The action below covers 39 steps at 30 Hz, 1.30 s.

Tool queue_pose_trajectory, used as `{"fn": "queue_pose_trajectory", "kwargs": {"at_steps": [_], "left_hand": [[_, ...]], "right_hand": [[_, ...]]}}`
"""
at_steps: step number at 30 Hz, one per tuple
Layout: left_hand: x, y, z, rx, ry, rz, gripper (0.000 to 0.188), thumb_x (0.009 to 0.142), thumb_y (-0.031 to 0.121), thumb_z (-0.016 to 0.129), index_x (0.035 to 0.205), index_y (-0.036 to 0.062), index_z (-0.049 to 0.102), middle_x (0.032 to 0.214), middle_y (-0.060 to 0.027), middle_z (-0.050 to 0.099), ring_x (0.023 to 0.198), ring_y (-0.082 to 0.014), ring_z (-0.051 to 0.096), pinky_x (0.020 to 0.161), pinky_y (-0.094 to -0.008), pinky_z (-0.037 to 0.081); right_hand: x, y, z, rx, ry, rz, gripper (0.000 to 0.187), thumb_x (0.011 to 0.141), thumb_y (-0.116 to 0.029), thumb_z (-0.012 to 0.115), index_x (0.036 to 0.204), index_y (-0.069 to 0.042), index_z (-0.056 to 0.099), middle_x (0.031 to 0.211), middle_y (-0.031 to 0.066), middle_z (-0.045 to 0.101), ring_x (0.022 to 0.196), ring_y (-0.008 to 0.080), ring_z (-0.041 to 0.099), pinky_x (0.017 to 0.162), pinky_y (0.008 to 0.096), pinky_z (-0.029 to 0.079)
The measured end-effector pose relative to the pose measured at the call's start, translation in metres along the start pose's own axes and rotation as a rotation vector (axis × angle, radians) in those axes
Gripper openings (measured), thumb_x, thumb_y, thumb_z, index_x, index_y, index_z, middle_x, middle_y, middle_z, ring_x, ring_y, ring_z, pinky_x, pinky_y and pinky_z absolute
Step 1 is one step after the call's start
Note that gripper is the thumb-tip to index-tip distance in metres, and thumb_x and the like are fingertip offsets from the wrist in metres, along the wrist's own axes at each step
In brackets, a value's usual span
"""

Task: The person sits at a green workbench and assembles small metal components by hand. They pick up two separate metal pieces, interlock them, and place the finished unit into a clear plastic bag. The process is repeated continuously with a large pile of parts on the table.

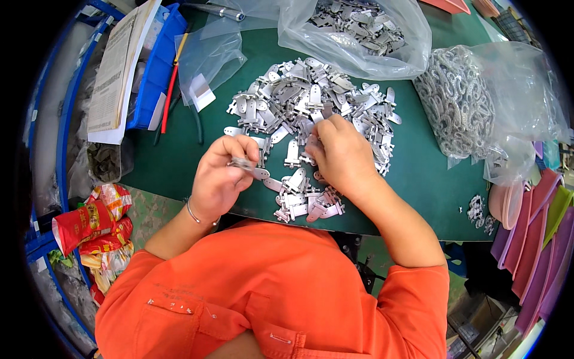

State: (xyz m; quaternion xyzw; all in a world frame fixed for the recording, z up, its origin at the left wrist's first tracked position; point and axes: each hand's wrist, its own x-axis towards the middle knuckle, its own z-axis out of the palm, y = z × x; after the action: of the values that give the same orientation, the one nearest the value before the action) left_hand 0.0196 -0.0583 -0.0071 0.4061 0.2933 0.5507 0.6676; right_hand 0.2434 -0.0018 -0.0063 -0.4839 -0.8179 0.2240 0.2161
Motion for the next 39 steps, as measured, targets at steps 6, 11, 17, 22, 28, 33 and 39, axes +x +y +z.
{"fn": "queue_pose_trajectory", "kwargs": {"at_steps": [6,11,17,22,28,33,39], "left_hand": [[0.012,0.005,-0.009,-0.143,-0.092,-0.184,0.009,0.089,0.015,0.054,0.09,0.0061,0.05,0.078,-0.0066,0.052,0.071,-0.0158,0.051,0.048,-0.0227,0.041],[0.031,0.003,0.004,1.162,-0.346,0.199,0.02,0.077,-0.003,0.06,0.094,0.007,0.067,0.075,-0.0056,0.05,0.071,-0.0211,0.057,0.059,-0.0314,0.046],[0.051,-0.005,0.006,1.558,-0.702,0.292,0.031,0.072,0.003,0.062,0.101,0.0096,0.067,0.082,-0.0077,0.05,0.078,-0.0248,0.059,0.064,-0.0354,0.05],[0.056,-0.001,0.004,1.491,-0.633,0.244,0.018,0.071,0.003,0.065,0.089,0.0071,0.063,0.082,-0.0081,0.05,0.075,-0.0255,0.059,0.064,-0.0359,0.05],[0.039,0.007,0.005,1.028,-0.334,0.158,0.015,0.068,-0.004,0.071,0.078,0.0034,0.063,0.078,-0.0072,0.058,0.071,-0.0221,0.059,0.061,-0.0301,0.047],[0.025,0.007,0.012,0.827,-0.211,0.244,0.015,0.067,-0.008,0.07,0.078,0.0013,0.065,0.08,-0.008,0.063,0.072,-0.0186,0.061,0.063,-0.0283,0.048],[0.02,0.009,0.015,0.755,-0.198,0.281,0.016,0.066,-0.01,0.07,0.078,0.0004,0.065,0.08,-0.0086,0.063,0.071,-0.0176,0.061,0.06,-0.0273,0.048]], "right_hand": [[-0.008,0.011,-0.018,0.215,0.04,-0.238,0.018,0.072,0.003,0.069,0.086,-0.001,0.058,0.091,0.0124,0.059,0.084,0.033,0.06,0.073,0.0378,0.049],[-0.014,0.016,-0.039,0.277,-0.341,-0.22,0.018,0.069,0.004,0.065,0.086,0.001,0.06,0.091,0.0134,0.06,0.093,0.0341,0.058,0.081,0.0387,0.048],[-0.017,-0.001,-0.026,-0.201,-0.26,-0.061,0.017,0.073,-0.019,0.073,0.076,-0.004,0.065,0.081,0.0099,0.06,0.083,0.0294,0.058,0.073,0.0426,0.044],[-0.022,-0.001,-0.014,-0.086,-0.14,-0.041,0.017,0.07,-0.018,0.077,0.074,-0.007,0.064,0.079,0.0049,0.061,0.079,0.0263,0.058,0.07,0.04,0.042],[-0.026,0.007,-0.022,0.449,-0.048,0.019,0.015,0.071,-0.003,0.076,0.078,-0.004,0.062,0.076,0.0051,0.062,0.072,0.0217,0.057,0.064,0.0333,0.045],[-0.027,0.004,-0.023,0.533,0.018,-0.142,0.016,0.071,-0.005,0.077,0.078,-0.005,0.063,0.077,0.0041,0.062,0.073,0.0211,0.058,0.069,0.0327,0.045],[-0.026,0.001,-0.022,0.582,0.029,-0.209,0.016,0.07,-0.005,0.077,0.079,-0.005,0.064,0.078,0.0046,0.063,0.074,0.0208,0.058,0.071,0.0329,0.045]]}}
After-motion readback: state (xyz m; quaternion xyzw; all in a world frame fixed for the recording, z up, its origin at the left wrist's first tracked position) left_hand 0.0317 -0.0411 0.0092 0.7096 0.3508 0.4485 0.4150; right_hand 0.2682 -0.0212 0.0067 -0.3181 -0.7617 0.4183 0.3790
